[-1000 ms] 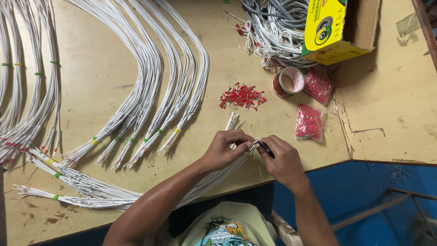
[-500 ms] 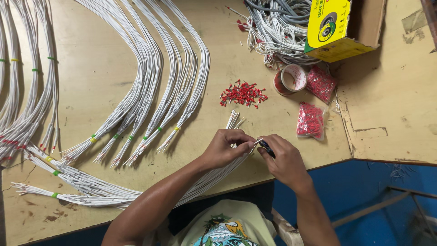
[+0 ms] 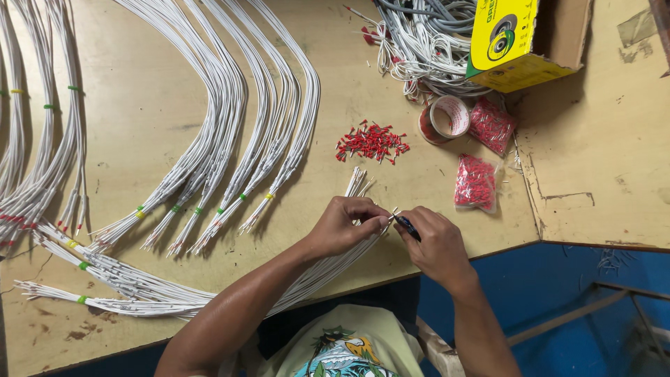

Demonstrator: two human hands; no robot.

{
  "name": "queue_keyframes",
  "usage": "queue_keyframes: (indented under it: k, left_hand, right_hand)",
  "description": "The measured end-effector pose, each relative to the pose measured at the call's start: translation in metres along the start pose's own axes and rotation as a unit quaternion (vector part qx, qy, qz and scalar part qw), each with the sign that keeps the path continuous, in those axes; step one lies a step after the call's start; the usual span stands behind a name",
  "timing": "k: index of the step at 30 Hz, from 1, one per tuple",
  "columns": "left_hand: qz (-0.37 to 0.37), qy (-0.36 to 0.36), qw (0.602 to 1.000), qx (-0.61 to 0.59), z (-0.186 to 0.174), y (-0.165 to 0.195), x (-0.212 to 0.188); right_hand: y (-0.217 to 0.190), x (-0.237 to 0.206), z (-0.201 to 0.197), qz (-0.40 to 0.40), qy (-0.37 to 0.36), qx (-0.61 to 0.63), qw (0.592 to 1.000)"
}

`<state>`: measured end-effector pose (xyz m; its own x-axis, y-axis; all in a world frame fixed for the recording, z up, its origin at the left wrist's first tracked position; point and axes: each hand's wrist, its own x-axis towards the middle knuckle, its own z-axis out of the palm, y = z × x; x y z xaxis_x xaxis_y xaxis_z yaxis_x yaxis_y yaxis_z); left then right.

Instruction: The person sits at a workbench attaching red terminal connectors to the ends of white wire leads, pressing each connector onto a stripped wire end by hand and occasionally using pliers to crimp it, then laying the finished lead with the completed bundles on the table.

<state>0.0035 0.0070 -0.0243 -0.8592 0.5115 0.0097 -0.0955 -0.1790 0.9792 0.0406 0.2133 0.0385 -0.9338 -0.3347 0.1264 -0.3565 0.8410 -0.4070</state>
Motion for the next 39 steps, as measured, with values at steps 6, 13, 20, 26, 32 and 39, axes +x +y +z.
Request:
queue_keyframes:
  k: [6, 13, 20, 26, 32, 39]
  left_hand:
    - [0.076, 0.039, 0.985, 0.149, 0.005, 0.013, -0.004]
    - [0.163, 0.068, 0.959, 0.223, 0.010, 0.019, -0.005]
    - [0.156, 0.061, 0.965, 0.203, 0.010, 0.018, -0.006]
    - [0.097, 0.037, 0.984, 0.147, 0.009, 0.019, -0.005]
    - [0.034, 0.017, 0.997, 0.062, 0.009, 0.010, -0.005]
    - [-0.075, -0.028, 0.993, -0.082, 0.005, -0.010, -0.002]
  right_hand:
    - [0.005, -0.003, 0.006, -0.008, 0.021, -0.032, 0.999]
    - [0.003, -0.002, 0.008, -0.006, 0.043, -0.061, 0.997]
    - [-0.003, 0.000, 0.008, -0.018, 0.055, -0.048, 0.997]
    - [0.000, 0.002, 0.012, -0.020, 0.057, -0.064, 0.996]
    - [0.003, 0.001, 0.013, -0.042, 0.073, -0.066, 0.994]
    - [0.009, 0.003, 0.017, -0.075, 0.101, -0.069, 0.990]
